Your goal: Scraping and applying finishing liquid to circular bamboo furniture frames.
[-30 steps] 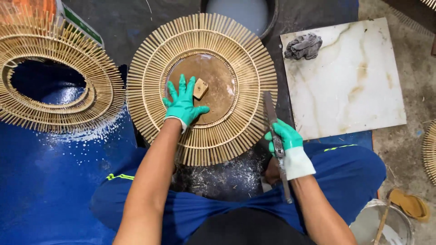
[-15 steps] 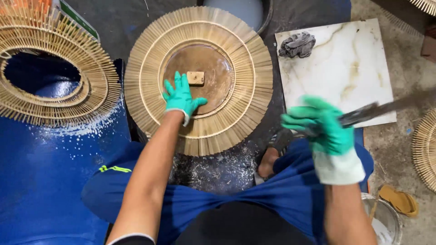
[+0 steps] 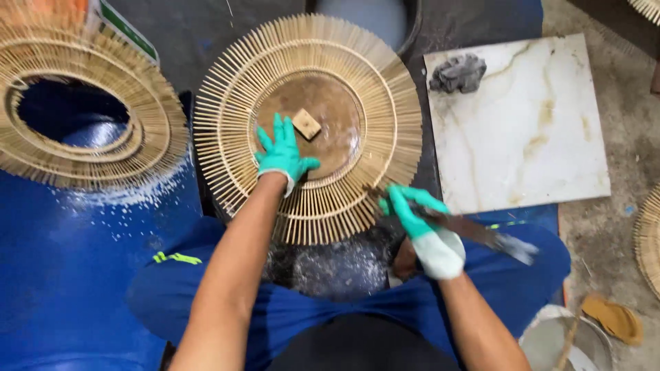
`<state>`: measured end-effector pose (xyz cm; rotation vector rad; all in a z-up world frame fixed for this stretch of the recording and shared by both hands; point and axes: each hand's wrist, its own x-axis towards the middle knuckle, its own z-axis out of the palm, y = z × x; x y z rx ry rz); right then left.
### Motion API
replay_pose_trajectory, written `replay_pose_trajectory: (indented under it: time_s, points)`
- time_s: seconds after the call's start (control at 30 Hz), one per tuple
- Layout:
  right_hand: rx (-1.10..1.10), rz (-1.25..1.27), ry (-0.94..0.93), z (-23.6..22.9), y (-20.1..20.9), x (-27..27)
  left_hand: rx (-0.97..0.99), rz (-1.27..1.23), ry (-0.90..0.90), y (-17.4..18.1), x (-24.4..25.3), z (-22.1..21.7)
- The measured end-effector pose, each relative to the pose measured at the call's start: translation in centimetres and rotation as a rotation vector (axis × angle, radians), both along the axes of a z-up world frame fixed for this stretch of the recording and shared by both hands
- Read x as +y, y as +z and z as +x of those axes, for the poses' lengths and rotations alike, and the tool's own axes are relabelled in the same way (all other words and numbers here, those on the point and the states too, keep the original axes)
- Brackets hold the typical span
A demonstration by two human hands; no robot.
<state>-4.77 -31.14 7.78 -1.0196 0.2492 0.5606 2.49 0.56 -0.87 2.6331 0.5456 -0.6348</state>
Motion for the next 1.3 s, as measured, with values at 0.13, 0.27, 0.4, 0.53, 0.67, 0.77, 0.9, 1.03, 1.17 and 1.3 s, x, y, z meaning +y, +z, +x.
replay_pose_trajectory:
  time_s: [0.13, 0.27, 0.4, 0.53, 0.67, 0.77, 0.9, 1.03, 1.17, 1.3]
  points:
    - [-0.234, -0.425, -0.012, -1.7, 0.9, 1.1, 0.04, -0.013, -0.066, -0.2, 1.5, -0.7]
    - [-0.373, -0.572, 0.124, -1.8, 3.9, 1.0, -0.052, -0.039, -0.133, -1.3, 2.6, 0.1]
    - [-0.361, -0.382, 0.097, -2.2, 2.1, 0.7, -0.044, -0.025, -0.251, -1.5, 3.5, 0.3]
    - [-0.443, -0.448, 0.328, -1.5, 2.2, 0.6, -0.022, 0.047, -0.197, -0.2, 1.0, 0.2]
    - [-0.283, -0.453, 0.19, -2.1, 3.1, 1.0, 0.056, -0.038, -0.095, 1.2, 0.1, -1.1]
    - [-0.253, -0.522, 0.239, -2.2, 3.3, 1.1, -0.008, -0.036, -0.158, -1.0, 1.8, -1.2]
    - [-0.347, -0.474, 0.126, -2.4, 3.3, 0.8, 0.014, 0.034, -0.257, -1.3, 0.8, -0.6]
    - [-0.355, -0.572, 0.147, -2.1, 4.6, 0.2, 0.128, -0.086, -0.017, 1.9, -1.6, -1.0]
    - [-0.43, -0.552, 0.11, -2.6, 4.1, -0.1, -0.018, -0.001, -0.106, -2.3, -0.2, -1.8]
    - [-0.414, -0.364, 0.051, -2.5, 3.9, -0.3, -0.071, -0.06, -0.017, -3.9, -1.1, -1.3]
